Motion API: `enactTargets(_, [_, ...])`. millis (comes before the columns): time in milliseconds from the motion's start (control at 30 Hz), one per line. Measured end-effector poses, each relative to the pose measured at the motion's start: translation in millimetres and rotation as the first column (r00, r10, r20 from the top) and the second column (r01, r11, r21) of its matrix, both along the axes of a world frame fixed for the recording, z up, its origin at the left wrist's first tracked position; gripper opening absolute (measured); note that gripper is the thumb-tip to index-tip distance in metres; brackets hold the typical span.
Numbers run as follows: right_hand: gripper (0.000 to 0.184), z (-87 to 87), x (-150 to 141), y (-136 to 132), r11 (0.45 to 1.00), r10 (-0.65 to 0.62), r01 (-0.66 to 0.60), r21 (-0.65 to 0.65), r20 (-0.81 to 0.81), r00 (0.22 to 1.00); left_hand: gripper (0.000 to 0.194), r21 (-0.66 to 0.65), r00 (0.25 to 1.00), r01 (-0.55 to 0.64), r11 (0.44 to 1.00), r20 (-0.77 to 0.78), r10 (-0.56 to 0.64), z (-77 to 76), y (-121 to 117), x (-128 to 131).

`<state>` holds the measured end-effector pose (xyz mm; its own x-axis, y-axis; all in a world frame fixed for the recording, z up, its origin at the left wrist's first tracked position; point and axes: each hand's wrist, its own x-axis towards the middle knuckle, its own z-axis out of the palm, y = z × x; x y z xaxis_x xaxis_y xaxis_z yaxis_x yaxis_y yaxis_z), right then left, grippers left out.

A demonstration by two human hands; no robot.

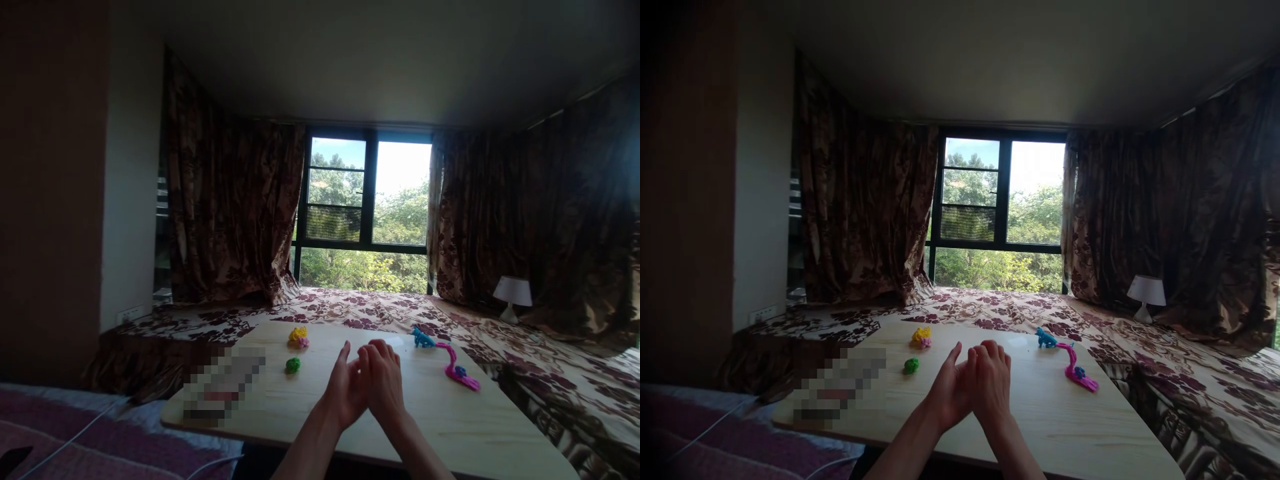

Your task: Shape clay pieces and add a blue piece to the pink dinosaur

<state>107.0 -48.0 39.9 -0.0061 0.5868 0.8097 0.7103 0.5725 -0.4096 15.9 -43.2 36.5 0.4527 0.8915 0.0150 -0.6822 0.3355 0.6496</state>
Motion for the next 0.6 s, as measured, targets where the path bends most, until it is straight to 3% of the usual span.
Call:
enactTargets(133, [0.037,-1.8,19,16,0.998,-0.063,0.064,-0.021,0.035,0.997,0.052,-0.024,0.995,0.091,0.996,-0.028,-0.091,-3.3,1,0])
enactTargets(367, [0.042,-5.2,30,18,0.997,-0.01,0.017,-0.07,0.106,0.994,0.063,-0.088,0.968,0.192,0.977,-0.145,-0.203,-20.2,7,-11])
enactTargets(467, [0.048,-5.7,25,16,0.995,0.018,-0.01,-0.102,0.069,0.997,0.064,-0.108,0.958,0.195,0.975,-0.193,-0.213,-24.1,9,-14])
enactTargets(600, [0.052,-5.6,10,13,0.991,0.038,-0.041,-0.129,-0.026,0.999,0.048,-0.115,0.97,0.127,0.985,-0.192,-0.148,-27.0,12,-7])
